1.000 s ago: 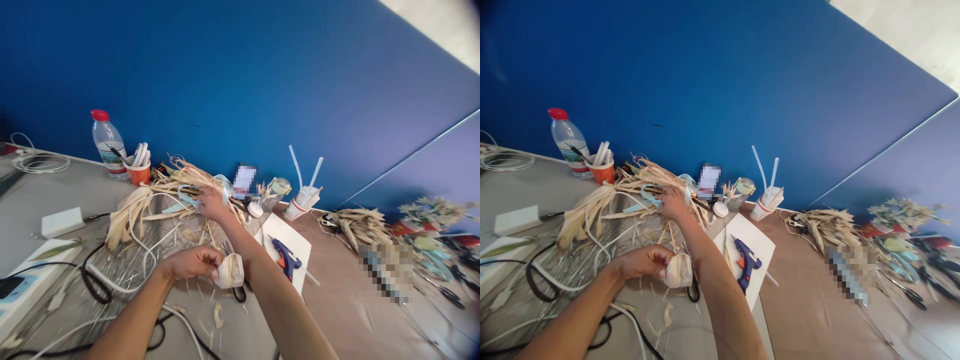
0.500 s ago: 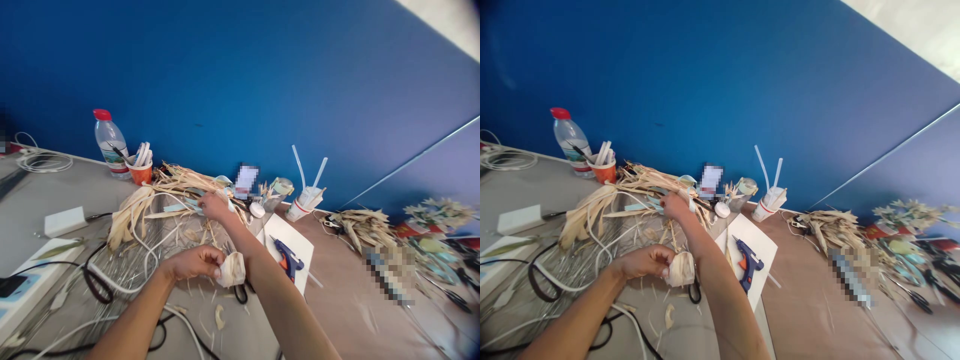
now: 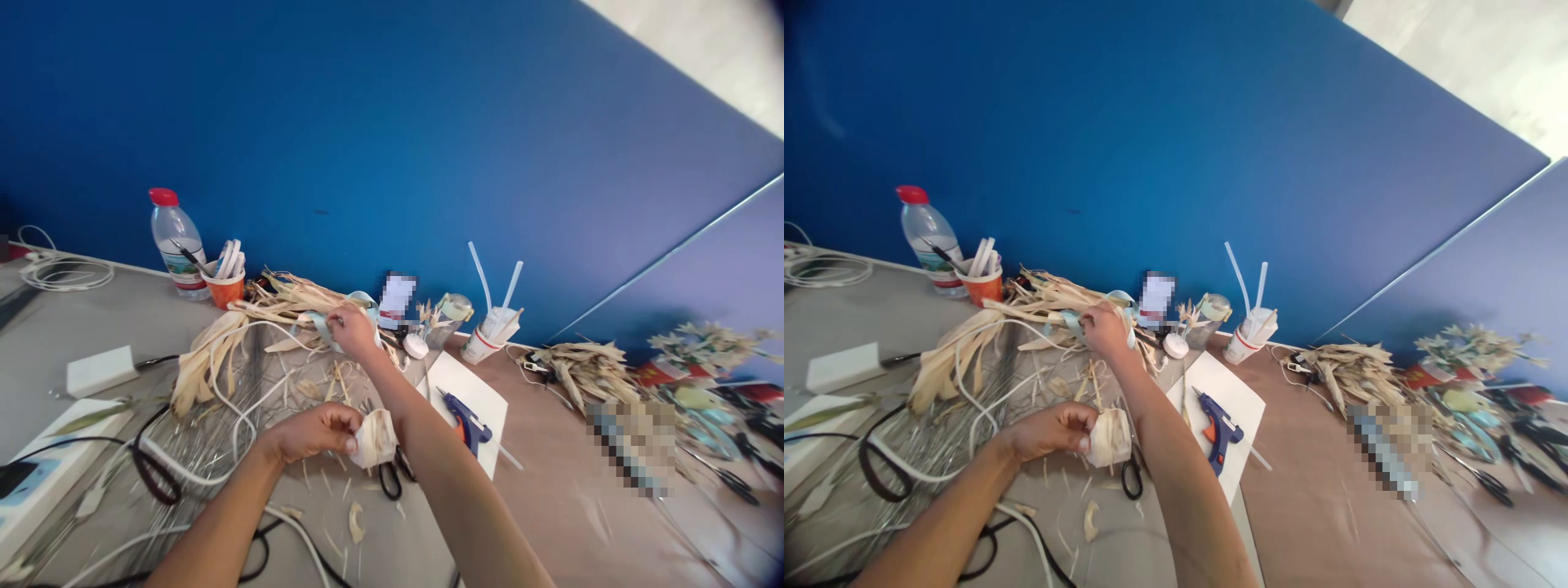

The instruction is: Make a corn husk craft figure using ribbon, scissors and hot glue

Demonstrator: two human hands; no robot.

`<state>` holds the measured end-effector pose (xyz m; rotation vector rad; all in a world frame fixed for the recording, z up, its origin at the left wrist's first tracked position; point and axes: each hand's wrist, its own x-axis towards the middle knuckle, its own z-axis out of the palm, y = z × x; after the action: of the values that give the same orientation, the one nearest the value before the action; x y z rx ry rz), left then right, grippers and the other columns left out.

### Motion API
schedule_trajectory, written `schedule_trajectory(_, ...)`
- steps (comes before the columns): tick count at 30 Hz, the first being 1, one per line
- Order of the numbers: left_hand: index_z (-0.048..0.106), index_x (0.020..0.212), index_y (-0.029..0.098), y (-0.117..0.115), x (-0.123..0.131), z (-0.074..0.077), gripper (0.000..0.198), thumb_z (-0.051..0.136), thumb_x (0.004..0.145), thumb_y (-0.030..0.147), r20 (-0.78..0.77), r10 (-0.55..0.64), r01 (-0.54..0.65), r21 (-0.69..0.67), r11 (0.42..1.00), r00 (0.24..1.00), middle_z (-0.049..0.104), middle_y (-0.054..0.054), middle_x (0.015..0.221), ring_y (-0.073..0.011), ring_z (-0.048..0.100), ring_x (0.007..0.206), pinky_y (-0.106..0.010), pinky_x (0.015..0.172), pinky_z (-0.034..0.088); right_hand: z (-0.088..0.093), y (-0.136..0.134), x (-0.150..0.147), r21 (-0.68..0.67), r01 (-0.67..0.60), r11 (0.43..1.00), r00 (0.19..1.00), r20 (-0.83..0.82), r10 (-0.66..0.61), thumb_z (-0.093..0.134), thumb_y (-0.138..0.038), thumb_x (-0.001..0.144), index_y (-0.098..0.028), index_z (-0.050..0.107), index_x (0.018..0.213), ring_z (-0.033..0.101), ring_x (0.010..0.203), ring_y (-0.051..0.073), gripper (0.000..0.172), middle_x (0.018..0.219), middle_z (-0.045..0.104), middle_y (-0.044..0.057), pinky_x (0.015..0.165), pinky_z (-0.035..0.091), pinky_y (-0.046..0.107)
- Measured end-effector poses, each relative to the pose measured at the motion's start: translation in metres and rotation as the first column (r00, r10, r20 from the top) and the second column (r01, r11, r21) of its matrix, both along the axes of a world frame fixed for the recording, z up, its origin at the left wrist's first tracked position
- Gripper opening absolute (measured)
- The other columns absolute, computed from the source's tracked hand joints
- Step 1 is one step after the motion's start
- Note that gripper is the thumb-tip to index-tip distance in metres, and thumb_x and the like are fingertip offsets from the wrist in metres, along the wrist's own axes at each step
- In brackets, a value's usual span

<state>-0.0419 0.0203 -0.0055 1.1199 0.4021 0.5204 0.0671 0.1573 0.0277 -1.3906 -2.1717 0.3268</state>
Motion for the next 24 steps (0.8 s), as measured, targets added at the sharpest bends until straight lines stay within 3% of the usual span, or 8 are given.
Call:
schedule_trajectory(4, 0.063, 0.068, 0.014, 0.002, 0.000, -0.001, 0.025, 0.078, 0.063, 0.033, 0.012, 0.168, -0.168, -0.010, 0.986, 0.986, 0.059, 0.001, 0.067, -0.0117, 0.049, 0.065, -0.023, 0.065, 0.037, 0.018, 0.004, 0.002, -0.027, 0.062, 0.998, 0.935, -0.347, -0.068, 0.051, -0.019, 0.081, -0.018, 0.067, 0.090, 0.058, 0.082, 0.014, 0.019, 0.094, 0.062, 0.003, 0.077, 0.045, 0.025)
schedule_trajectory(9, 0.064, 0.071, 0.013, 0.005, 0.000, -0.003, 0.025, 0.078, 0.065, 0.033, 0.102, 0.356, -0.351, -0.069, 0.934, 0.929, 0.060, 0.000, 0.069, -0.0118, 0.050, 0.066, -0.023, 0.067, 0.037, 0.044, 0.004, 0.012, 0.022, 0.075, 0.997, 0.883, -0.466, -0.056, 0.055, -0.022, 0.075, -0.017, 0.066, 0.078, 0.053, 0.074, 0.012, 0.012, 0.092, 0.057, 0.002, 0.074, 0.044, 0.025)
schedule_trajectory(13, 0.066, 0.074, 0.013, 0.006, 0.000, -0.001, 0.025, 0.079, 0.063, 0.031, 0.124, 0.403, -0.389, -0.124, 0.913, 0.907, 0.062, -0.001, 0.070, -0.0115, 0.052, 0.066, -0.024, 0.067, 0.039, 0.066, 0.006, 0.020, 0.000, 0.038, 0.999, 0.872, -0.489, -0.033, 0.055, -0.021, 0.072, -0.018, 0.061, 0.072, 0.050, 0.068, 0.011, 0.006, 0.080, 0.057, -0.001, 0.071, 0.043, 0.025)
schedule_trajectory(17, 0.067, 0.074, 0.013, 0.005, 0.000, 0.001, 0.023, 0.079, 0.063, 0.030, 0.140, 0.419, -0.402, -0.133, 0.906, 0.897, 0.062, -0.002, 0.070, -0.0116, 0.053, 0.066, -0.023, 0.066, 0.040, 0.088, 0.004, 0.025, 0.046, 0.101, 0.994, 0.707, -0.706, -0.039, 0.049, -0.024, 0.076, -0.018, 0.056, 0.077, 0.047, 0.061, 0.010, 0.009, 0.068, 0.053, -0.003, 0.063, 0.041, 0.023)
schedule_trajectory(19, 0.068, 0.075, 0.013, 0.006, 0.000, 0.001, 0.021, 0.078, 0.065, 0.029, 0.150, 0.440, -0.422, -0.138, 0.896, 0.885, 0.061, -0.002, 0.070, -0.0126, 0.054, 0.067, -0.024, 0.067, 0.041, 0.099, 0.000, 0.026, 0.091, 0.144, 0.985, 0.670, -0.742, -0.030, 0.047, -0.025, 0.078, -0.019, 0.053, 0.078, 0.046, 0.060, 0.010, 0.009, 0.066, 0.051, -0.004, 0.061, 0.039, 0.022)
schedule_trajectory(21, 0.069, 0.077, 0.013, 0.006, 0.001, 0.001, 0.019, 0.076, 0.067, 0.028, 0.170, 0.462, -0.444, -0.136, 0.886, 0.870, 0.061, -0.003, 0.070, -0.0134, 0.054, 0.068, -0.025, 0.068, 0.042, 0.109, -0.004, 0.026, 0.156, 0.176, 0.972, 0.703, -0.711, -0.014, 0.045, -0.025, 0.081, -0.019, 0.052, 0.079, 0.047, 0.062, 0.011, 0.010, 0.067, 0.051, -0.003, 0.061, 0.039, 0.022)
schedule_trajectory(24, 0.069, 0.078, 0.014, 0.008, 0.002, 0.001, 0.013, 0.072, 0.072, 0.026, 0.229, 0.492, -0.471, -0.142, 0.871, 0.840, 0.063, -0.003, 0.072, -0.0135, 0.055, 0.069, -0.026, 0.070, 0.043, 0.118, -0.007, 0.025, 0.254, 0.110, 0.961, 0.891, -0.454, 0.018, 0.044, -0.023, 0.083, -0.019, 0.056, 0.081, 0.051, 0.066, 0.014, 0.012, 0.071, 0.055, -0.001, 0.067, 0.040, 0.026)
